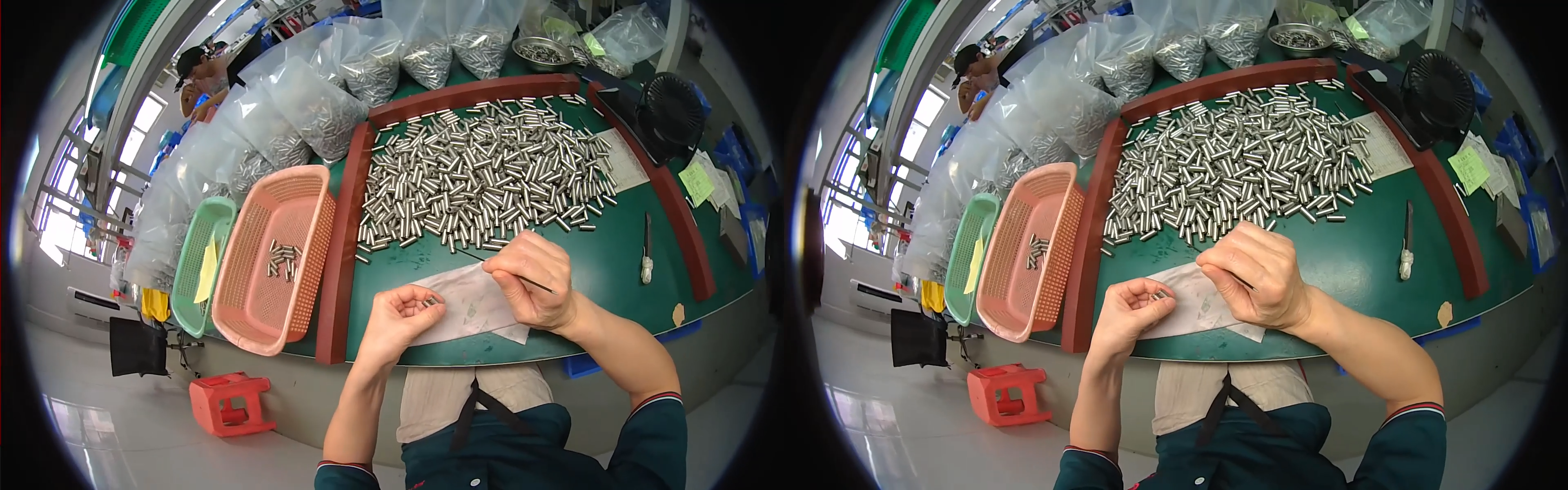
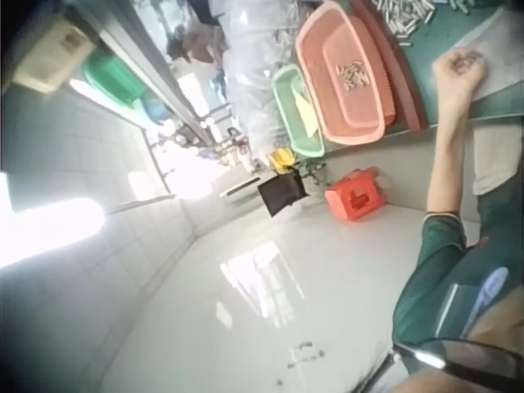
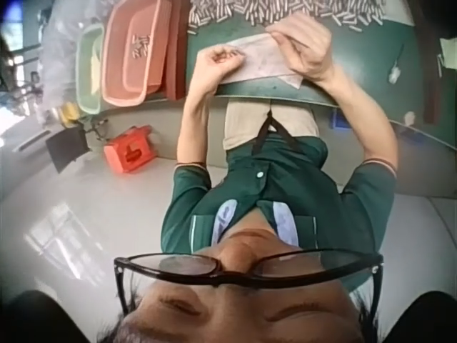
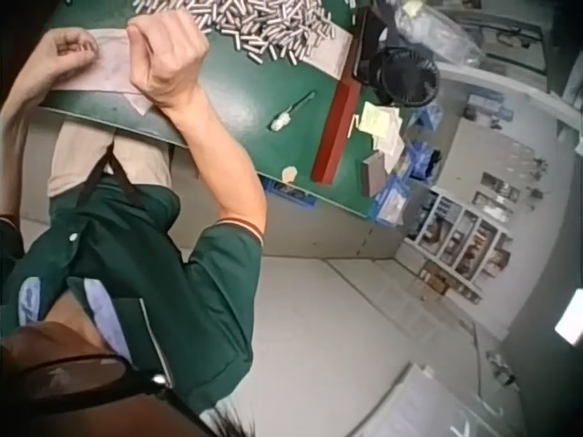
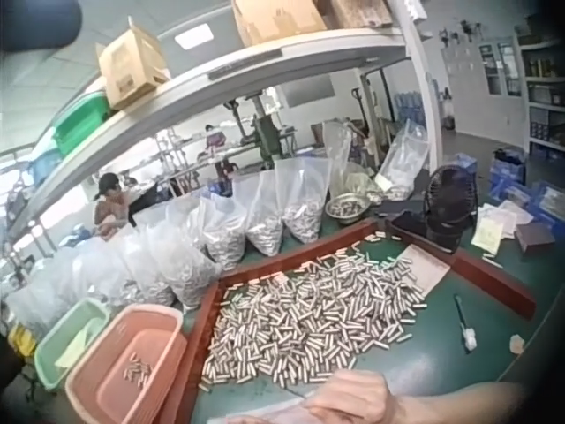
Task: Inspecting and cleaning small cylindrical metal components using a thin probe and a cloth on a workbench.
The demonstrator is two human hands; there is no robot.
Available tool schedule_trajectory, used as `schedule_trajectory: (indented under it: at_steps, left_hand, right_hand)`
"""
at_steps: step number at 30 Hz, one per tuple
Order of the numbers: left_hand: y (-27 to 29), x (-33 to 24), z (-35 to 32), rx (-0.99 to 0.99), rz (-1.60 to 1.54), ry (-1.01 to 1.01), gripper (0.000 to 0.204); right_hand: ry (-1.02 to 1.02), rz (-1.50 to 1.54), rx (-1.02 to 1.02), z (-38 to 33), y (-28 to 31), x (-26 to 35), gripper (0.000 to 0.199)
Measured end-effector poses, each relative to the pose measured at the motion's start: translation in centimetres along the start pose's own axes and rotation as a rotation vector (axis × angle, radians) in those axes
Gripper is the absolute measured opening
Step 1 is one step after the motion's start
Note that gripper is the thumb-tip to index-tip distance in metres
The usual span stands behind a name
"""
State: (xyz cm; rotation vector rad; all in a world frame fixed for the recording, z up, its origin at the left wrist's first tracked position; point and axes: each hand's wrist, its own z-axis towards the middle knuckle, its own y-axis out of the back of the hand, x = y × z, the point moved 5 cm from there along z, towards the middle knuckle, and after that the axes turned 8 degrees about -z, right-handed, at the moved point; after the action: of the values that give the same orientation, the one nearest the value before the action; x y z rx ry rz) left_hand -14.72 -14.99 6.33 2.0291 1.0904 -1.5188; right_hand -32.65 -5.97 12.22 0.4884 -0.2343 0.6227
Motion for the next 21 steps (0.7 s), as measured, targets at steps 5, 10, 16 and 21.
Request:
schedule_trajectory:
  at_steps: [5,10,16,21]
  left_hand:
    - [-0.1,0.1,0.3,0.022,-0.053,0.008,0.010]
    - [0.1,0.3,0.6,0.030,-0.041,-0.030,0.009]
    - [-0.1,0.8,0.8,-0.034,-0.017,-0.035,0.010]
    - [0.0,1.4,1.2,-0.053,0.052,-0.063,0.012]
  right_hand:
    - [-0.003,-0.010,0.018,0.0,-0.1,0.0,0.007]
    - [0.007,0.007,0.027,0.2,-0.2,0.0,0.007]
    - [0.043,0.217,0.012,-0.2,0.2,0.9,0.002]
    - [0.164,0.279,0.109,-0.9,-0.8,2.8,0.007]
